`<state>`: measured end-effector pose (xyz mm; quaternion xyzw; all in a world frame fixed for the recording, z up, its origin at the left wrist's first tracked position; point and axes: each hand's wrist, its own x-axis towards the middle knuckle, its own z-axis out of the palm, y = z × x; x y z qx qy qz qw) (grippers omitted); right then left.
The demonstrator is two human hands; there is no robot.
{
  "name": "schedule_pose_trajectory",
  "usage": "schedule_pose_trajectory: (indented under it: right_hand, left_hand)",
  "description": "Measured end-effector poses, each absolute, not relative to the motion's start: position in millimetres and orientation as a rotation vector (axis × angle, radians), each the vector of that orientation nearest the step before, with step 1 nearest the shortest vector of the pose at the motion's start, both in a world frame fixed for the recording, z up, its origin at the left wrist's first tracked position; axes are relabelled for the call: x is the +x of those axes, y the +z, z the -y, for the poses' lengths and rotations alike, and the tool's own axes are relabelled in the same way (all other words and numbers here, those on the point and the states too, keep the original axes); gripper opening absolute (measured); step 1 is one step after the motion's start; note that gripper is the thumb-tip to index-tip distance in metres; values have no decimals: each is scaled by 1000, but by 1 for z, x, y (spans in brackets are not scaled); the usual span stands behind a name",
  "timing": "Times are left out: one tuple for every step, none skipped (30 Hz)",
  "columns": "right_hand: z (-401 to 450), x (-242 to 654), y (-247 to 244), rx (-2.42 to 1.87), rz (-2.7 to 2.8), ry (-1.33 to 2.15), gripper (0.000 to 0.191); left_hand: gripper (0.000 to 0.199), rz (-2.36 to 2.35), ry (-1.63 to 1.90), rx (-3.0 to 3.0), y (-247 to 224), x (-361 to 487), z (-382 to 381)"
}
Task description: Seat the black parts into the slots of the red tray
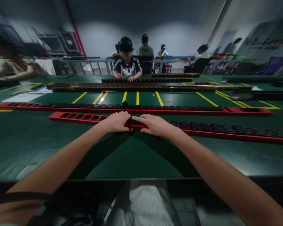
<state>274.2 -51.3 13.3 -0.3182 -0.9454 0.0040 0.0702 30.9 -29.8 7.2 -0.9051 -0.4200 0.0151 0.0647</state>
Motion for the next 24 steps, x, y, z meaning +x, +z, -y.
schedule_pose_trajectory:
  right_hand:
    - [52,273,14,-945,2854,-20,69]
    - [53,272,14,-935,2862,-44,68]
    - [53,271,13,-925,2867,-63,67]
    - [54,270,13,-918,2869,-78,67]
    - [54,270,12,-912,2871,-89,66]
    - [54,269,12,-910,2872,-98,67]
    - [54,269,11,-907,2873,-107,67]
    - [54,268,11,-906,2875,-116,67]
    - [54,267,10,-906,2878,-125,67]
    - [54,267,10,-910,2882,-135,66]
    - [54,265,10,-918,2884,-146,64]
    - [54,264,9,-928,2885,-155,63]
    - [54,263,9,-938,2886,-160,61]
    - [54,263,9,-947,2884,-158,59]
    - [54,262,9,-952,2882,-151,58]
    - [54,262,9,-951,2879,-141,57]
    - [54,262,9,-947,2876,-132,57]
    - [54,263,9,-944,2872,-124,59]
    - [54,263,8,-942,2866,-118,62]
    - [55,263,8,-941,2861,-111,66]
    - [55,263,8,-941,2857,-98,70]
    - [56,263,9,-947,2848,-81,75]
    - [56,263,9,-962,2834,-58,78]
    - [56,263,9,-984,2814,-34,81]
  left_hand:
    - [56,1257,46,-2748,7,30,29]
    - [56,1242,47,-2766,7,29,29]
    - [55,1227,47,-2784,7,28,28]
    - [55,1215,44,-2797,7,28,28]
    - [54,1210,38,-2805,7,28,27]
    - [53,1210,29,-2808,7,28,27]
    - [52,1212,18,-2807,6,29,27]
    - [51,1216,6,-2803,6,30,28]
    - [50,1222,-7,-2797,5,31,28]
    - [50,1228,-21,-2792,4,32,28]
    - [50,1235,-37,-2789,4,32,29]
    - [50,1240,-51,-2788,4,33,29]
    - [50,1244,-63,-2787,4,33,30]
    - [50,1245,-70,-2788,4,33,30]
    - [50,1242,-72,-2790,4,33,31]
    - [50,1239,-71,-2790,4,33,31]
    - [50,1239,-68,-2789,4,33,31]
    - [50,1239,-64,-2789,4,33,31]
    - [50,1240,-59,-2790,4,33,31]
    - [50,1245,-57,-2789,4,33,30]
    - [51,1255,-59,-2787,4,33,30]
    - [53,1268,-65,-2785,3,33,30]
    - [56,1279,-73,-2782,3,33,30]
    - [58,1287,-81,-2781,2,33,30]
